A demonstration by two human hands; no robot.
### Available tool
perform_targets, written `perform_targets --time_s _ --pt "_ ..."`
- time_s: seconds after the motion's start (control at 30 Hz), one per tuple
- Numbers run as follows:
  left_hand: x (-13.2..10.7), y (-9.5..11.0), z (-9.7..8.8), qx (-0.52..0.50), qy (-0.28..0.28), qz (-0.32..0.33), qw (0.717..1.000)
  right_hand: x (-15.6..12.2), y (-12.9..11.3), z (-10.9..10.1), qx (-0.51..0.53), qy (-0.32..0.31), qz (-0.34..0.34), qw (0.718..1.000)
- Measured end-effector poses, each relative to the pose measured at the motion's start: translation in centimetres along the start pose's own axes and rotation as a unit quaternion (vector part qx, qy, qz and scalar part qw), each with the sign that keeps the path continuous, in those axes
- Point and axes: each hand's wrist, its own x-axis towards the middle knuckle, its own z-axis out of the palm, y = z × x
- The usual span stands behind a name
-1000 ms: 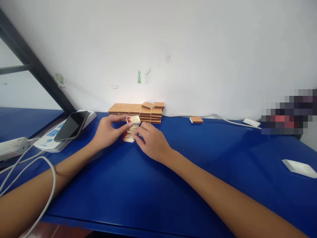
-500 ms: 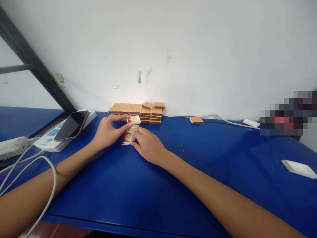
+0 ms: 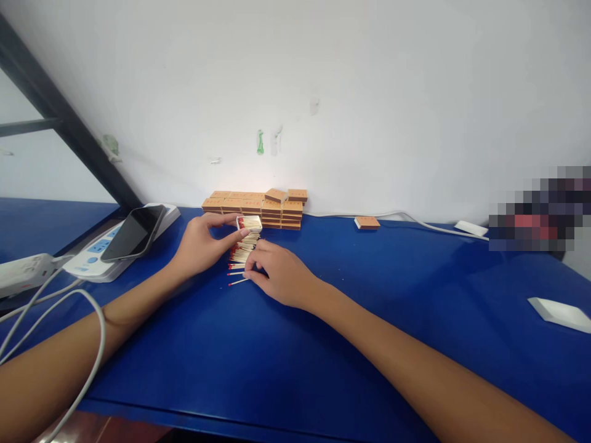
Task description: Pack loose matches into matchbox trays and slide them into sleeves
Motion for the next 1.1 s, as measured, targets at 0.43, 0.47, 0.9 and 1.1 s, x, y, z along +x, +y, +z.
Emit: perform_targets --time_s 0.43,0.47,0.9,1.1 --pt "-0.1 0.0 0.0 0.003 0.000 0.006 1.000 -0.2 -0.7 0.2 -0.004 -0.040 -0.014 0.999" --pt "-0.1 0.0 0.0 0.003 -0.001 0.007 1.000 -0.1 -0.8 0.2 -0.008 -0.044 -0.014 0.999" --pt "-0.2 -0.1 0.1 0.050 -0.011 0.038 0.998 -0.1 -0.5 0.4 -0.010 -0.001 0.005 1.000" --pt "-0.2 0.0 0.1 0.052 -0.011 0.039 0.998 -0.2 -1.2 1.4 -0.051 0.007 0.024 0.998"
